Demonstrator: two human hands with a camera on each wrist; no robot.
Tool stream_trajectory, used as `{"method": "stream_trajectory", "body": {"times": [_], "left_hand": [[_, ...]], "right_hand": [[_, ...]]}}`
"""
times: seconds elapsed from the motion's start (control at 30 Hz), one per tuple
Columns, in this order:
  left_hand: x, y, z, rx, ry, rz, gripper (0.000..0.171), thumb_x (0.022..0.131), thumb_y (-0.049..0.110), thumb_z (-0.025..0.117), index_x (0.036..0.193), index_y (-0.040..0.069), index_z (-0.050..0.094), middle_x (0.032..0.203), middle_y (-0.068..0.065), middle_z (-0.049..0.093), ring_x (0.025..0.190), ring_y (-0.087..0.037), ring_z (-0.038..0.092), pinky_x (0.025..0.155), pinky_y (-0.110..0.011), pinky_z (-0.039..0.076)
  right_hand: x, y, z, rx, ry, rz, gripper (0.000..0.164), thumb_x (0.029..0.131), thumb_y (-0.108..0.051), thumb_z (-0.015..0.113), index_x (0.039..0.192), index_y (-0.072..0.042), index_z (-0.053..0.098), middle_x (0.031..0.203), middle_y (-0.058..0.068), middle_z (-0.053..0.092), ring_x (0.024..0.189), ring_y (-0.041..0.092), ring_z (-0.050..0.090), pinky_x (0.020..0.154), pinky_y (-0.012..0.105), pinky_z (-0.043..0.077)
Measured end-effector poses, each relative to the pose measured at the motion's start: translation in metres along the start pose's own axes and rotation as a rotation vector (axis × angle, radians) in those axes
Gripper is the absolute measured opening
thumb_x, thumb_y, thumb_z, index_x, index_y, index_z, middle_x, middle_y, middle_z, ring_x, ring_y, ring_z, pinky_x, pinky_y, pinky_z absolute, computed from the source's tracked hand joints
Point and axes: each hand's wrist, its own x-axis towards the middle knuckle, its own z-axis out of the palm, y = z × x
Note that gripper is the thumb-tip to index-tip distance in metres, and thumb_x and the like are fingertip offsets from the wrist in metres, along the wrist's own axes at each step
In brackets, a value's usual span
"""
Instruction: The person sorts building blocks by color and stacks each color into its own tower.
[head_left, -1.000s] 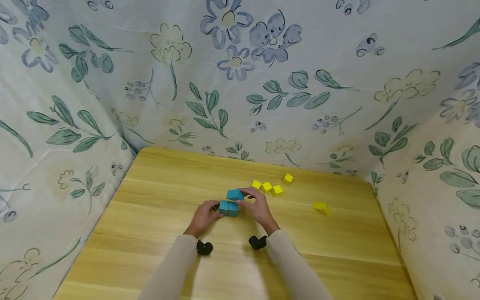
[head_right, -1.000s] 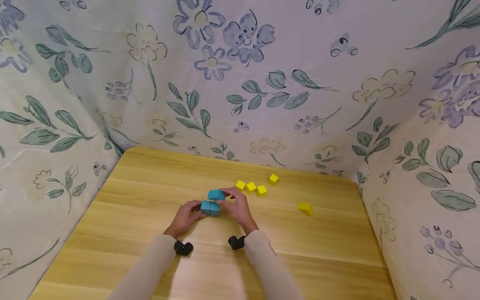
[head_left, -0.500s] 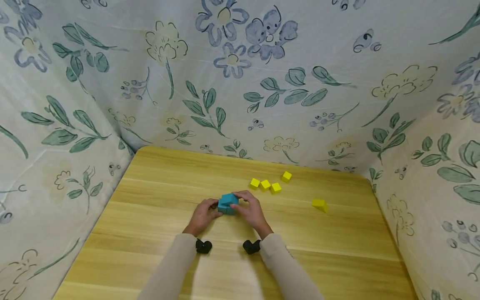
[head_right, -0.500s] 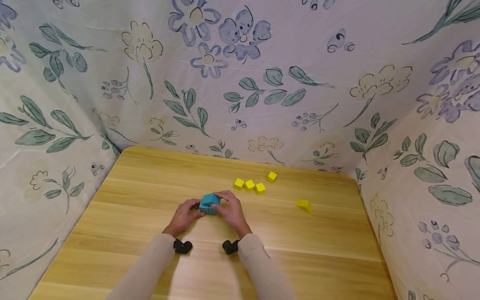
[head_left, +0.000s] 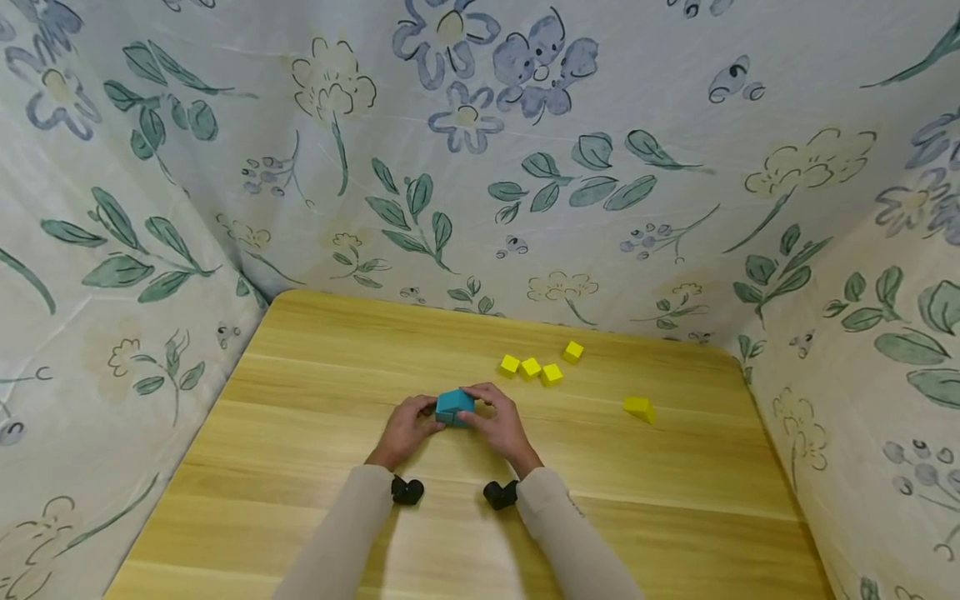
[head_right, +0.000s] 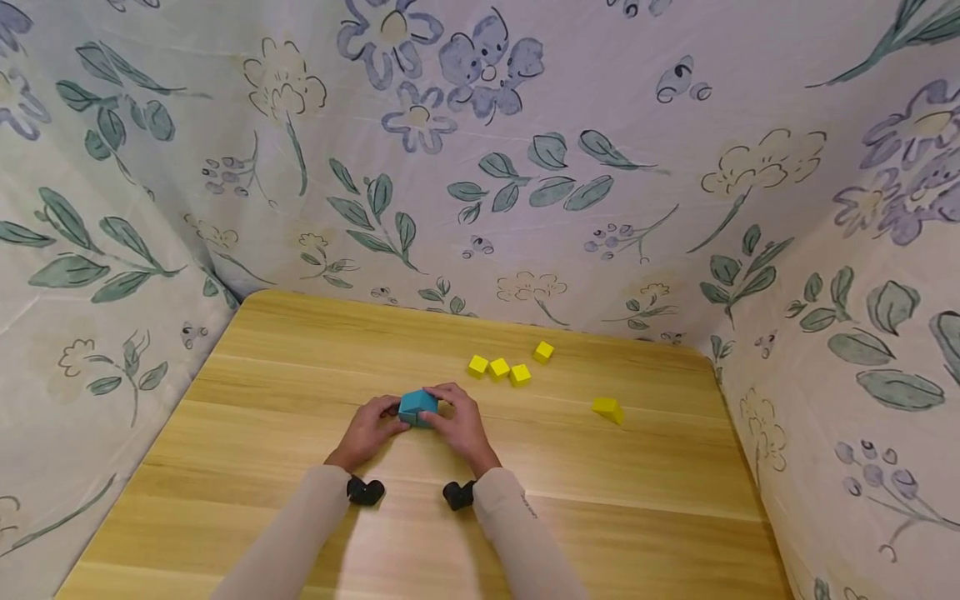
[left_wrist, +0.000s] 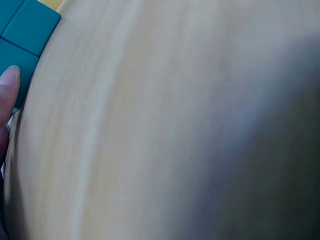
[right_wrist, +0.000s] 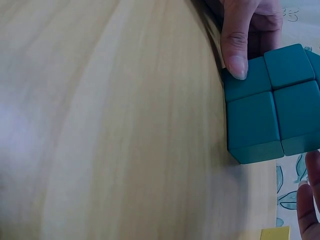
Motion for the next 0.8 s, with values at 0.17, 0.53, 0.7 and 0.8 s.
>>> {"method": "stream_trajectory", "body": {"times": [0.17, 0.53, 0.7, 0.8], "left_hand": [[0.001, 0.0, 0.0, 0.001, 0.005, 0.011, 0.037, 0.08, 0.011, 0.078, 0.114, 0.001, 0.066, 0.1, -0.006, 0.065, 0.095, -0.023, 0.058, 0.086, -0.044, 0.048], [0.001, 0.002, -0.001, -0.008, 0.002, 0.019, 0.037, 0.081, 0.01, 0.077, 0.115, 0.001, 0.066, 0.102, -0.006, 0.066, 0.096, -0.024, 0.058, 0.087, -0.045, 0.047], [0.0, 0.001, 0.0, -0.007, -0.003, 0.023, 0.037, 0.081, 0.01, 0.077, 0.115, 0.001, 0.066, 0.102, -0.006, 0.066, 0.097, -0.024, 0.058, 0.087, -0.046, 0.047], [0.0, 0.001, 0.0, -0.007, -0.004, 0.017, 0.037, 0.081, 0.011, 0.077, 0.115, 0.002, 0.066, 0.103, -0.006, 0.066, 0.097, -0.024, 0.058, 0.087, -0.045, 0.047]], "right_hand": [[0.0, -0.005, -0.001, 0.011, -0.003, 0.01, 0.036, 0.088, -0.016, 0.071, 0.123, -0.01, 0.066, 0.117, 0.005, 0.06, 0.111, 0.025, 0.055, 0.094, 0.053, 0.04], [0.002, -0.005, 0.0, 0.001, 0.004, 0.025, 0.036, 0.087, -0.01, 0.071, 0.123, -0.007, 0.065, 0.118, 0.01, 0.061, 0.108, 0.028, 0.055, 0.092, 0.053, 0.041], [-0.004, -0.028, -0.005, 0.03, -0.019, 0.015, 0.037, 0.087, -0.002, 0.07, 0.123, 0.003, 0.062, 0.117, 0.02, 0.06, 0.107, 0.039, 0.053, 0.091, 0.061, 0.038], [-0.006, -0.038, -0.008, 0.034, -0.037, 0.028, 0.038, 0.088, -0.002, 0.069, 0.124, 0.005, 0.06, 0.118, 0.021, 0.059, 0.108, 0.04, 0.053, 0.091, 0.061, 0.037]]}}
